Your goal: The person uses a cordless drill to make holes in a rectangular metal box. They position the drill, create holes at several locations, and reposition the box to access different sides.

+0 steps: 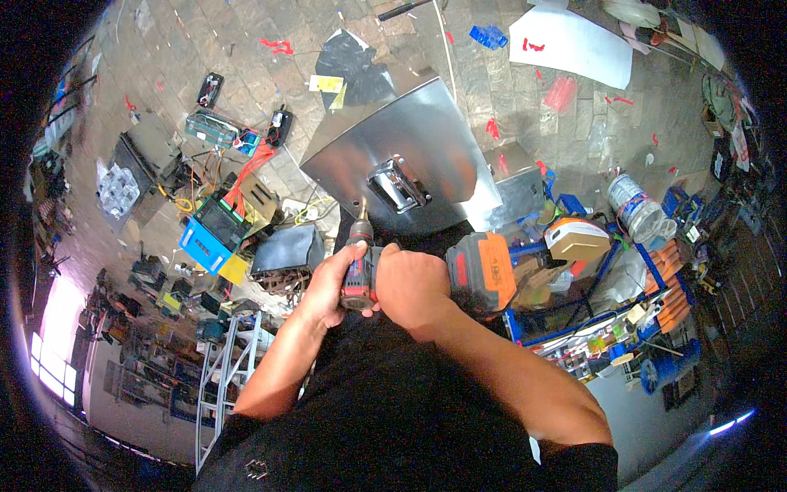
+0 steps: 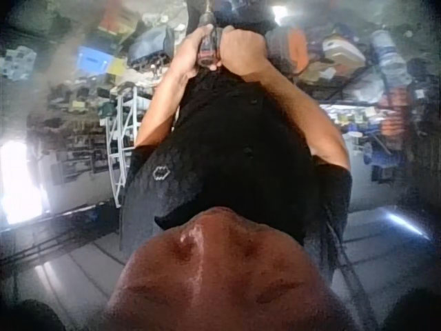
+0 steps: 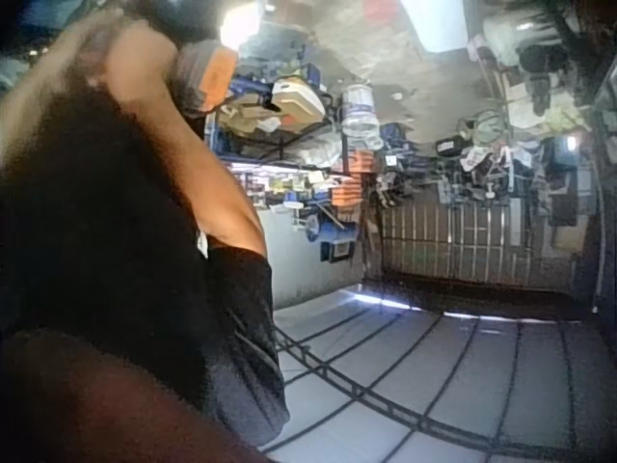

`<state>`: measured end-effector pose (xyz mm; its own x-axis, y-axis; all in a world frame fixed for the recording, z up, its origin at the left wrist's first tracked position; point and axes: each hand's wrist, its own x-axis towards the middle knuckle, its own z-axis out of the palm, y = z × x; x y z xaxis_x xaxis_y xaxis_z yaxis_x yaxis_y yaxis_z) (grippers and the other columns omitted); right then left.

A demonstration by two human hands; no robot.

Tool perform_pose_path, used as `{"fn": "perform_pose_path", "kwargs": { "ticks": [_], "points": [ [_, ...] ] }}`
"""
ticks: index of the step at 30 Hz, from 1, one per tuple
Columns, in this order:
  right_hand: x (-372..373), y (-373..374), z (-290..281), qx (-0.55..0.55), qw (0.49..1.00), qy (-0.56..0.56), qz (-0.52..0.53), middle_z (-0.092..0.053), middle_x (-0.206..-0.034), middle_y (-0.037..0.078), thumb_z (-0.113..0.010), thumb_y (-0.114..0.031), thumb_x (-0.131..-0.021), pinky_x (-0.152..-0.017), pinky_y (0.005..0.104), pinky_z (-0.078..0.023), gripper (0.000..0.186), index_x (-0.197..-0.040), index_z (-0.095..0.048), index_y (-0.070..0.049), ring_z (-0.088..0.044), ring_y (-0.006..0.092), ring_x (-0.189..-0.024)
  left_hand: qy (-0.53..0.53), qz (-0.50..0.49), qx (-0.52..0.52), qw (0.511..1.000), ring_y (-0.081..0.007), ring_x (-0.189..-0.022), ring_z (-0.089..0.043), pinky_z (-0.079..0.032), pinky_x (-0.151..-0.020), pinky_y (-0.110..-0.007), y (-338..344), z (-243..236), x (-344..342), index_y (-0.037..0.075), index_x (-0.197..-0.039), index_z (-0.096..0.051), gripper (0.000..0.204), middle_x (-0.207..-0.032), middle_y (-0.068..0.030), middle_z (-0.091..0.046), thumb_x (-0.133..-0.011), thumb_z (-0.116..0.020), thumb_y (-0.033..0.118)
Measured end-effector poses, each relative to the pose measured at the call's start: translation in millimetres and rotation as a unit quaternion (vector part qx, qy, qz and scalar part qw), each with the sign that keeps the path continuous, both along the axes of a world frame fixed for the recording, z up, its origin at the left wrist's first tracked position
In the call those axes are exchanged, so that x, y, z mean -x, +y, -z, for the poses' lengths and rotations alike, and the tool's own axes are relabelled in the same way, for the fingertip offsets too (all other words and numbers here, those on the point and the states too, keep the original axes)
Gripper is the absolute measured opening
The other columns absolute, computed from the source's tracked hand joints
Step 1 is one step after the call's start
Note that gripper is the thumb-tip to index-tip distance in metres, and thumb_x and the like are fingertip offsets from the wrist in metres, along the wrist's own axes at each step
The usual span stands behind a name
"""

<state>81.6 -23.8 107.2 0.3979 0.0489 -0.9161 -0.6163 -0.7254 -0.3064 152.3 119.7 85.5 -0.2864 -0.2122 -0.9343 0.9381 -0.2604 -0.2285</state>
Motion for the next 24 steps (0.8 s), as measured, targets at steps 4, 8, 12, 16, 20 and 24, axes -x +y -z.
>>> {"fn": "perform_pose_path", "kwargs": {
  "ticks": [4, 8, 12, 16, 20, 24],
  "points": [
    [0, 0, 0, -0.014, 0.999, 0.019, 0.045, -0.075, -0.084, 0.02, -0.072, -0.022, -0.085, -0.07, 0.0454, -0.061, 0.029, -0.099, -0.063, 0.002, -0.076, 0.0357, -0.079, -0.011, 0.05, -0.005, 0.999, -0.0245, -0.048, -0.064, -0.049, -0.037, -0.035, -6, -1, -10, -0.002, -0.095, -0.063, 0.042, -0.069, -0.0137, -0.066, -0.099, -0.059, 0.04],
    [-1, 0, 1, -0.016, 0.997, 0.035, 0.068, -0.075, -0.085, 0.022, -0.073, -0.023, -0.085, -0.074, 0.0473, -0.06, 0.032, -0.099, -0.063, 0.003, -0.076, 0.0383, -0.082, -0.015, 0.086, -0.008, 0.996, -0.0245, -0.048, -0.064, -0.05, -0.038, -0.035, -11, -1, -17, -0.002, -0.094, -0.062, 0.043, -0.069, -0.0141, -0.066, -0.1, -0.058, 0.04],
    [-3, -2, 2, -0.019, 0.996, 0.047, 0.071, -0.074, -0.085, 0.022, -0.072, -0.023, -0.085, -0.074, 0.0481, -0.06, 0.031, -0.1, -0.063, 0.003, -0.076, 0.0387, -0.082, -0.018, 0.114, -0.017, 0.993, -0.0247, -0.049, -0.065, -0.051, -0.038, -0.034, -14, -1, -18, -0.002, -0.095, -0.062, 0.044, -0.07, -0.0142, -0.067, -0.101, -0.056, 0.041],
    [-2, -3, 3, -0.034, 0.995, 0.048, 0.084, -0.074, -0.085, 0.022, -0.07, -0.023, -0.086, -0.074, 0.0486, -0.06, 0.031, -0.1, -0.063, 0.003, -0.076, 0.0389, -0.082, -0.018, 0.14, -0.022, 0.99, -0.0248, -0.048, -0.065, -0.05, -0.038, -0.034, -14, 0, -19, -0.002, -0.094, -0.062, 0.045, -0.069, -0.0143, -0.066, -0.101, -0.056, 0.042],
    [0, -2, 5, -0.035, 0.994, 0.056, 0.087, -0.074, -0.085, 0.022, -0.069, -0.024, -0.087, -0.075, 0.0489, -0.059, 0.031, -0.1, -0.062, 0.003, -0.076, 0.039, -0.082, -0.014, 0.14, -0.025, 0.99, -0.0247, -0.047, -0.064, -0.049, -0.038, -0.035, -16, 0, -21, -0.002, -0.093, -0.062, 0.044, -0.068, -0.0142, -0.066, -0.101, -0.056, 0.041],
    [2, -3, 6, -0.036, 0.995, 0.055, 0.08, -0.074, -0.085, 0.022, -0.069, -0.023, -0.087, -0.075, 0.0492, -0.059, 0.03, -0.101, -0.062, 0.003, -0.076, 0.039, -0.082, -0.025, 0.107, -0.038, 0.993, -0.0249, -0.048, -0.064, -0.049, -0.037, -0.035, -15, 0, -12, -0.002, -0.094, -0.062, 0.044, -0.068, -0.0141, -0.066, -0.101, -0.057, 0.041]
  ]
}}
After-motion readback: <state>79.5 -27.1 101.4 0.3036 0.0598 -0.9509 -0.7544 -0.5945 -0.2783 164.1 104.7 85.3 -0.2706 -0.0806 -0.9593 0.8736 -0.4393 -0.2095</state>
